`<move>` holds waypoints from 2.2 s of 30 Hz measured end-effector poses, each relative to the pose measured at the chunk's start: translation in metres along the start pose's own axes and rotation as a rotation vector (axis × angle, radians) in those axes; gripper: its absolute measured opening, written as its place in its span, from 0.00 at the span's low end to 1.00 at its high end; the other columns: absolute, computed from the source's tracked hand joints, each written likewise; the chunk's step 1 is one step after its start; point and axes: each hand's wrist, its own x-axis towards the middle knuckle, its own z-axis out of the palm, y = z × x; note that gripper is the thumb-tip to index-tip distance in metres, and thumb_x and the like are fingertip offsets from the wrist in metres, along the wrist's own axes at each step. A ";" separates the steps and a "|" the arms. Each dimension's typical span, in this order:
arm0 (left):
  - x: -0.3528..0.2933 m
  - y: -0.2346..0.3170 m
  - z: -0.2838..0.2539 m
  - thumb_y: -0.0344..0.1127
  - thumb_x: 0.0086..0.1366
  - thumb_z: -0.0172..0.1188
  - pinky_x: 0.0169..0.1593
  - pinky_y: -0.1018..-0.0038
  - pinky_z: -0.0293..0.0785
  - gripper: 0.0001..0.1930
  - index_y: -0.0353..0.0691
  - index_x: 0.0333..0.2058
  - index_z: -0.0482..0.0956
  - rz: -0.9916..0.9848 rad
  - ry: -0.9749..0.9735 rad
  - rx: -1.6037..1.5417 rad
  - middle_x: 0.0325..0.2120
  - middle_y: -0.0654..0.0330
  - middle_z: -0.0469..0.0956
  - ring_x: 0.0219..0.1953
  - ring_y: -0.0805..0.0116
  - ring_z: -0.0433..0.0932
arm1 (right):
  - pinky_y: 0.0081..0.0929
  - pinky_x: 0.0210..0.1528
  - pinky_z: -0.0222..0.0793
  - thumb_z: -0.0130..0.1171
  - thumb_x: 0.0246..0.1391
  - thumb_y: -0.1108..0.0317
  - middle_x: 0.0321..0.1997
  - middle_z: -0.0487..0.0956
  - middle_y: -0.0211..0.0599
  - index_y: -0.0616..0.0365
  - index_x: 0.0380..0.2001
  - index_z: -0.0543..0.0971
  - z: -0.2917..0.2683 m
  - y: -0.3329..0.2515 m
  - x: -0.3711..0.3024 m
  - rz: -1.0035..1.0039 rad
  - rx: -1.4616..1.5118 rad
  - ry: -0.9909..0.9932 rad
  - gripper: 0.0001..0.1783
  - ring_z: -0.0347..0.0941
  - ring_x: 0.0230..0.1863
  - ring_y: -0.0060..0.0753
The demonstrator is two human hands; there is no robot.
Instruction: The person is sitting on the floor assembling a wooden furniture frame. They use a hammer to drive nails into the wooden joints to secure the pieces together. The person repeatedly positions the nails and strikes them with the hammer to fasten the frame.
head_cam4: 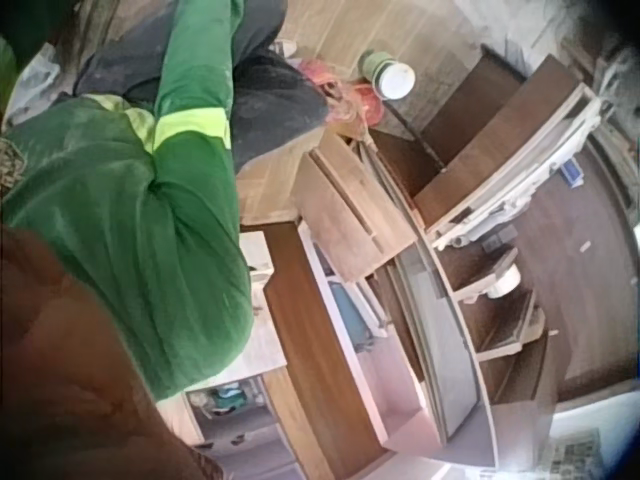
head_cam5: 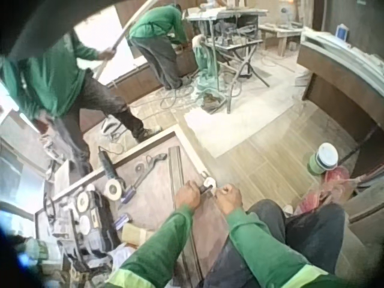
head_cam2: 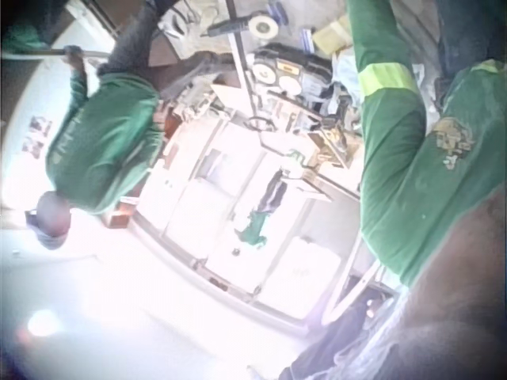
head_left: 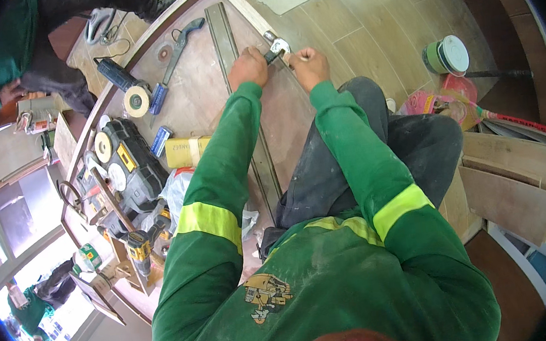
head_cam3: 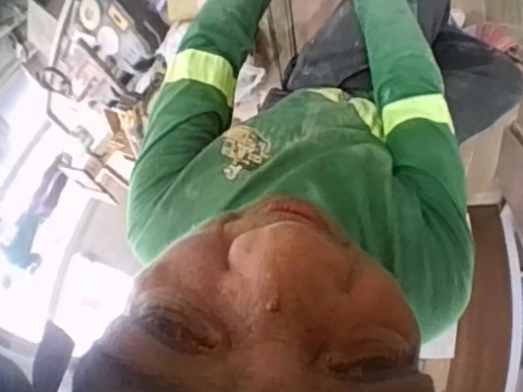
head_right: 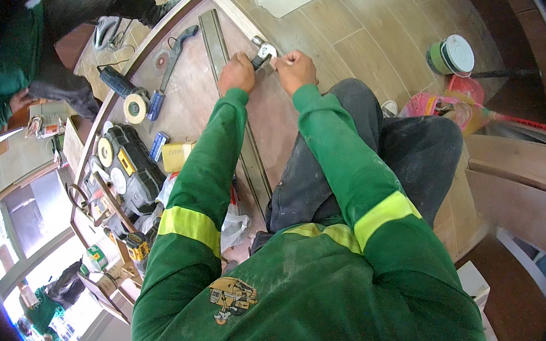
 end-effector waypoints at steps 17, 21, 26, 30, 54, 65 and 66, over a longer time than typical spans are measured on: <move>-0.004 -0.006 0.003 0.53 0.78 0.35 0.58 0.47 0.76 0.29 0.40 0.50 0.83 0.007 -0.003 0.004 0.46 0.39 0.85 0.51 0.36 0.83 | 0.37 0.41 0.77 0.76 0.47 0.55 0.32 0.87 0.46 0.64 0.30 0.85 0.002 0.006 0.007 -0.036 0.025 -0.008 0.21 0.82 0.32 0.37; -0.009 -0.003 -0.001 0.53 0.78 0.35 0.56 0.46 0.77 0.29 0.40 0.49 0.84 0.020 -0.006 -0.016 0.45 0.38 0.85 0.50 0.35 0.83 | 0.36 0.38 0.77 0.76 0.47 0.56 0.30 0.86 0.46 0.65 0.29 0.85 0.009 -0.009 0.018 -0.033 0.081 0.038 0.20 0.82 0.31 0.37; -0.003 -0.006 0.000 0.54 0.78 0.34 0.58 0.45 0.75 0.29 0.42 0.51 0.83 0.006 -0.034 -0.014 0.47 0.38 0.84 0.52 0.36 0.82 | 0.32 0.31 0.72 0.78 0.49 0.61 0.27 0.84 0.37 0.65 0.26 0.83 0.004 -0.004 0.011 -0.037 0.130 0.016 0.17 0.75 0.27 0.25; -0.006 -0.007 0.002 0.53 0.78 0.35 0.57 0.47 0.76 0.29 0.40 0.50 0.83 0.056 -0.012 -0.010 0.46 0.37 0.84 0.51 0.36 0.83 | 0.37 0.39 0.78 0.77 0.47 0.57 0.29 0.86 0.48 0.67 0.28 0.85 0.006 -0.010 0.026 -0.016 0.081 -0.003 0.21 0.82 0.31 0.36; 0.000 -0.013 0.016 0.51 0.79 0.34 0.57 0.46 0.76 0.28 0.40 0.50 0.82 0.073 -0.047 -0.006 0.48 0.40 0.84 0.50 0.34 0.82 | 0.33 0.30 0.72 0.79 0.46 0.66 0.28 0.83 0.39 0.66 0.27 0.81 0.008 -0.035 0.041 0.016 0.318 -0.108 0.17 0.75 0.27 0.28; 0.001 -0.008 -0.001 0.53 0.78 0.34 0.57 0.47 0.76 0.29 0.41 0.52 0.81 0.015 -0.057 0.006 0.48 0.39 0.84 0.51 0.36 0.82 | 0.33 0.32 0.73 0.79 0.46 0.64 0.27 0.82 0.38 0.64 0.26 0.81 0.006 -0.019 0.040 -0.020 0.192 -0.093 0.17 0.74 0.27 0.27; 0.004 -0.014 0.002 0.53 0.78 0.34 0.57 0.47 0.76 0.29 0.41 0.53 0.81 0.012 -0.045 0.017 0.48 0.39 0.84 0.51 0.36 0.82 | 0.33 0.32 0.73 0.79 0.46 0.63 0.26 0.82 0.37 0.64 0.26 0.81 0.000 -0.018 0.027 -0.038 0.161 -0.096 0.18 0.73 0.27 0.27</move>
